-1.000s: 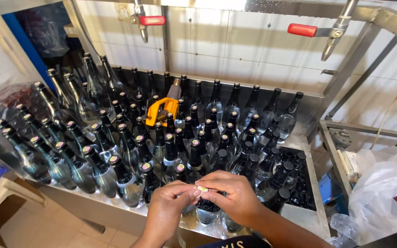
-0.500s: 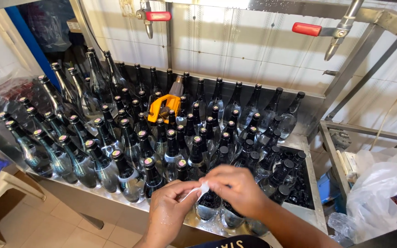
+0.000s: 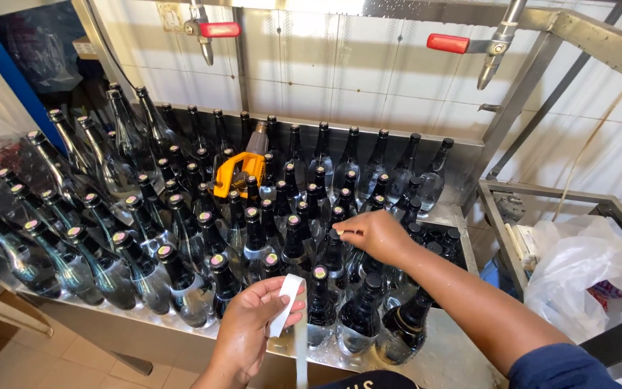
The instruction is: Filling glass bottles from a tap and manually applying labels to the bottle necks.
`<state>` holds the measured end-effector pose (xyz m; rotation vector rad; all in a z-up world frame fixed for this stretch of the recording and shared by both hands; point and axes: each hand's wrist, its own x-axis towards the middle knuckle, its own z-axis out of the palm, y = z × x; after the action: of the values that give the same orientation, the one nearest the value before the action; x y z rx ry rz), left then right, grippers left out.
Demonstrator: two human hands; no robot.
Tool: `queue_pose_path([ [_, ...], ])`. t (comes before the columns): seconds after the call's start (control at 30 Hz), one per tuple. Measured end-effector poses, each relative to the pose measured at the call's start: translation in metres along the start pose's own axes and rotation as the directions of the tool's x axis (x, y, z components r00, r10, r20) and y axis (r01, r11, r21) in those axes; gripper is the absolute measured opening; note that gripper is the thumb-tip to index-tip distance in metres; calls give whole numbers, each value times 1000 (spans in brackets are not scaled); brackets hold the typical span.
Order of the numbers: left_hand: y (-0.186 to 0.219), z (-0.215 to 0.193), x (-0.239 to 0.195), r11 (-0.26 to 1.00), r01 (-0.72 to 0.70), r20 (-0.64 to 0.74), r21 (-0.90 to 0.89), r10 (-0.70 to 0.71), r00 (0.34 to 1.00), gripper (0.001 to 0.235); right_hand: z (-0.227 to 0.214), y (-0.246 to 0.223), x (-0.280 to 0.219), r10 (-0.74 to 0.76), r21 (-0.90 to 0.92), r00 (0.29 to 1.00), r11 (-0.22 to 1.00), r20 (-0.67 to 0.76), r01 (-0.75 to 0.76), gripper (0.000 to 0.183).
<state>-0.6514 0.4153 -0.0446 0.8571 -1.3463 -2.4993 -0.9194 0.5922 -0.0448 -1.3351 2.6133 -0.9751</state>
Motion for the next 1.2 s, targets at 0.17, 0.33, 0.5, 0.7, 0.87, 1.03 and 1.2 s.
queue_pose_path([
  [0.17,-6,-3,5,995,-48,43,-84,52,998,49,20,22,3,-87,-220,989,969,117,111,45],
  [0.33,-2,3,-1,994,-60,8,-95,61,998,49,27,34,4,-183,-269,975,940,123,210,48],
  [0.5,-3,5,-2,993,-70,24,-90,73,997,51,36,52,1,-347,-341,923,858,169,385,52],
  [0.7,-7,17,-6,991,-37,26,-126,41,999,59,-9,-30,-29,145,-95,925,988,352,-119,58],
  [0.87,-29,19,7,986,-80,-10,-147,79,997,50,-16,-102,-79,-104,219,987,967,-118,128,38],
  [1.03,-28,36,-4,990,-109,31,-84,112,993,46,12,-105,-96,-54,408,983,905,-173,122,32],
  [1.2,-28,38,-8,986,-151,62,77,146,987,35,20,-89,-105,-140,339,965,917,-220,210,19],
])
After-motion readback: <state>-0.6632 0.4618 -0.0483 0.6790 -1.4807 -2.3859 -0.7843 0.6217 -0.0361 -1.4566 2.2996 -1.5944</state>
